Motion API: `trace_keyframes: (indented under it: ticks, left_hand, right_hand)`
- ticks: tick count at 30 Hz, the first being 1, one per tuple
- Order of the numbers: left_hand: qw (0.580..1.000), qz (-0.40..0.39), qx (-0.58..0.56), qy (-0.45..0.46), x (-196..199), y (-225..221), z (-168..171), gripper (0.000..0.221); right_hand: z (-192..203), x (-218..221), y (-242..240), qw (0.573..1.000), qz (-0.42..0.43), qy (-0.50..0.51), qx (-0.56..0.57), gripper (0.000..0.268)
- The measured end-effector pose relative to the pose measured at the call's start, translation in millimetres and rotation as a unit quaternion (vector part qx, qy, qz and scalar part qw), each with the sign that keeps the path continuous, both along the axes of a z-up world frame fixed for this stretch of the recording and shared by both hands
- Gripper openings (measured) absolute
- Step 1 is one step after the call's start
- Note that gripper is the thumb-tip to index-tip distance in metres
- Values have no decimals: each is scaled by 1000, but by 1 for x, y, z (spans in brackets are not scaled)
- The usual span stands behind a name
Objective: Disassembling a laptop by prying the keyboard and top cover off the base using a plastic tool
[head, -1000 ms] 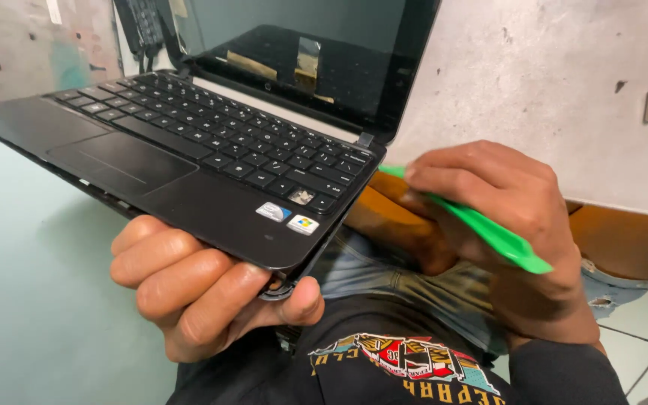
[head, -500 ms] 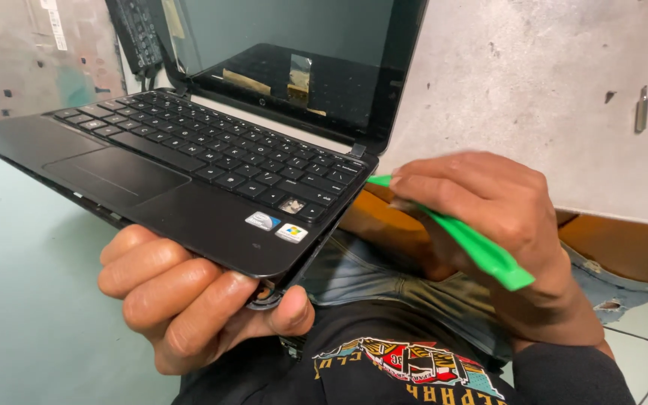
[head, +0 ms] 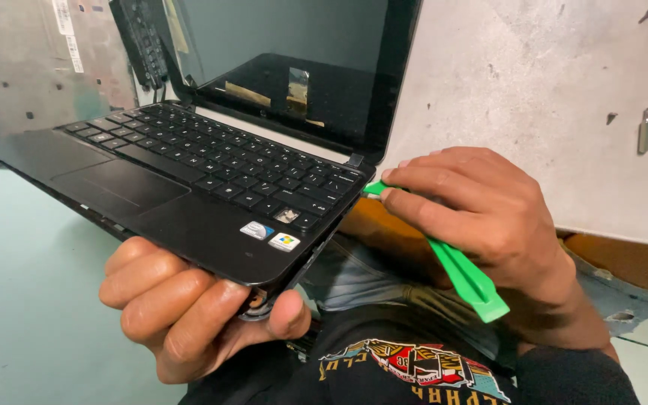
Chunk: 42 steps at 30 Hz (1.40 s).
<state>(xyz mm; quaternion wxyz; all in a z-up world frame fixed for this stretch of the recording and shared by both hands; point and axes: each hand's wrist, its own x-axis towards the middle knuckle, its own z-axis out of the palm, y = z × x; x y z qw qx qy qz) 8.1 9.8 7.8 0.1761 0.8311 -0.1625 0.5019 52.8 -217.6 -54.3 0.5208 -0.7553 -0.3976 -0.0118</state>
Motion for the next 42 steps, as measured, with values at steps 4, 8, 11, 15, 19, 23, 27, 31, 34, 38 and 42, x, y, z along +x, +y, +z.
trace_keyframes:
  ticks: [4, 8, 11, 15, 19, 23, 27, 31, 34, 38, 42]
  left_hand:
    - [998, -11, -4, -56, 8, -1, -5, 27]
    - [999, -1, -7, -53, 6, -2, -5, 26]
    - [999, -12, 6, -41, 1, 3, -4, 26]
    - [998, -9, 8, -57, 3, 1, -5, 27]
    - [998, -4, 7, -62, 5, 1, -6, 26]
    - [994, -48, 12, -98, 14, 5, -7, 24]
    - [996, -45, 2, -80, 11, 2, -6, 24]
    - [999, -22, -3, -50, 5, 3, -8, 25]
    - [999, -29, 8, -36, 3, 7, -7, 26]
    - [999, -27, 15, -6, 1, 6, -6, 25]
    - [1000, -22, 13, -5, 1, 5, -8, 26]
  right_hand:
    - [-2, -7, 1, 997, -12, 80, 11, 20]
    - [7, -3, -3, 988, -11, 148, 52, 16]
    - [13, 1, -5, 984, 14, 170, 60, 33]
    - [9, 3, -4, 990, 21, 132, 35, 36]
    - [3, 3, -3, 993, 42, 112, 16, 60]
    - [-3, 6, -4, 992, 67, 110, 15, 65]
    - [2, 5, 9, 997, 13, -73, -5, 21]
    - [-15, -7, 10, 999, 6, -22, 44, 14]
    - [-19, -2, 9, 999, 28, 32, 30, 20]
    - [-13, 4, 19, 988, -36, -141, -49, 25]
    - [-13, 2, 19, 988, -34, -143, -41, 25]
